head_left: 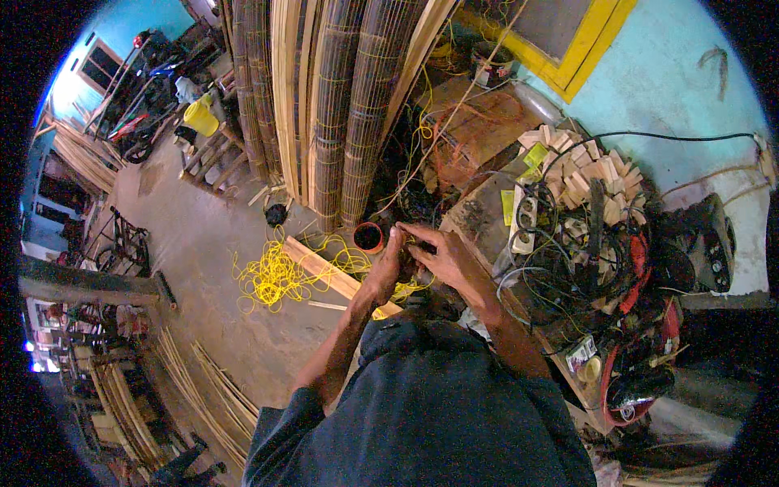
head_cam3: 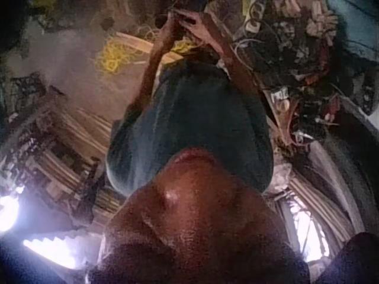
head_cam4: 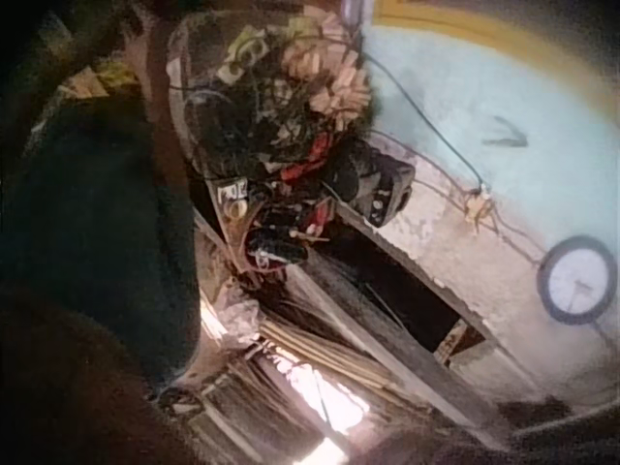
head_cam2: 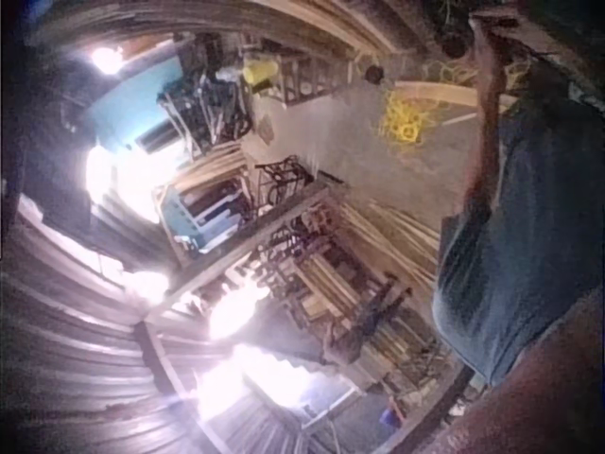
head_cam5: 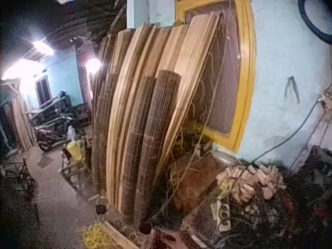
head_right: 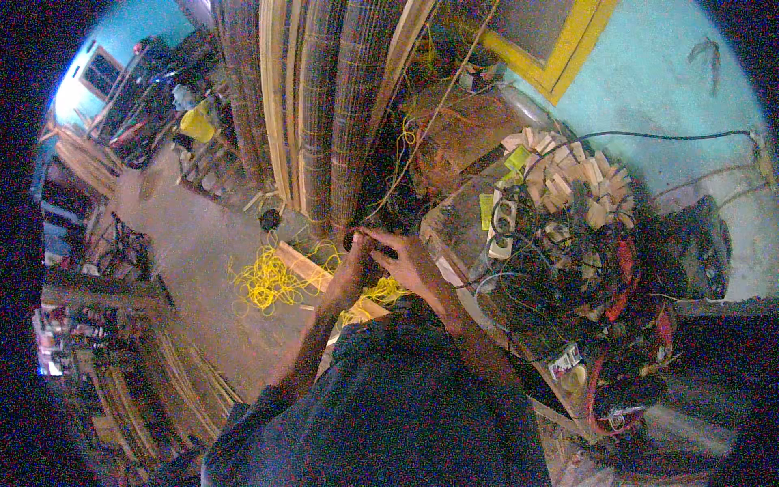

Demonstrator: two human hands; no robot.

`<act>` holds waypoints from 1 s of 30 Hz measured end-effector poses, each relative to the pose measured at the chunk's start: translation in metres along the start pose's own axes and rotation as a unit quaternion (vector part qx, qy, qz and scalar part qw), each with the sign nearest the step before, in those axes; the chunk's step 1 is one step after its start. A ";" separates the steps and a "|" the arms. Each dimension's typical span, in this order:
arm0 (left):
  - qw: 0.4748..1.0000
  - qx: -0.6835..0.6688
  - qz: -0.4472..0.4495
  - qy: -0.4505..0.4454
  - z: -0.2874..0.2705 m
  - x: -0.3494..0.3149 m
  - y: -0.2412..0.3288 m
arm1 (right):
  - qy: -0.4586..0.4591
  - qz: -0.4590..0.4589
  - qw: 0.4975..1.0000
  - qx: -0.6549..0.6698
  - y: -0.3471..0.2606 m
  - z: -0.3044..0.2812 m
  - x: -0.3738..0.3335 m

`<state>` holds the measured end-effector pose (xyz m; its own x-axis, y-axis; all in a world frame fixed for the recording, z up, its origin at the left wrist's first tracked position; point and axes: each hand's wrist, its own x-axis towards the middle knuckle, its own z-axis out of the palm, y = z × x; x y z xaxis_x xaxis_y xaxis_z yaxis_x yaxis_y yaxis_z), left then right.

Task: The person repeatedly pulls a yellow cord from a spool, measures it against a wooden plank, and ties it into loops. They use a hand saw to cut the cord and continue the process of measuring and tying.

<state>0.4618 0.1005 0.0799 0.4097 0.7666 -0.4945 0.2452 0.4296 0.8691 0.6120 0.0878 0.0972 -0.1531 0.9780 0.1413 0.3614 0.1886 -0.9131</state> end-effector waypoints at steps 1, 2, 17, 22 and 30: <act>1.000 -0.020 -0.004 0.018 0.005 0.001 0.001 | -0.014 0.014 1.000 -0.020 0.004 0.001 -0.001; 0.999 -0.036 0.016 0.026 0.010 -0.001 0.002 | -0.028 0.028 0.998 -0.039 0.008 0.001 -0.004; 0.952 0.212 0.222 -0.001 -0.020 0.019 -0.044 | -0.009 -0.135 0.939 -0.316 0.037 -0.024 -0.021; 0.949 0.226 0.218 0.017 -0.029 0.010 -0.028 | -0.158 0.027 0.960 -0.230 0.065 -0.009 -0.034; 0.953 0.219 0.203 0.048 -0.040 0.008 -0.032 | -0.085 0.227 0.957 0.162 0.035 0.010 -0.037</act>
<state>0.4218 0.1125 0.0484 0.4721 0.8762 -0.0967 0.4354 -0.1365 0.8898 0.6214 0.0578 0.0565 -0.2050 0.9193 -0.3360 0.1267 -0.3154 -0.9404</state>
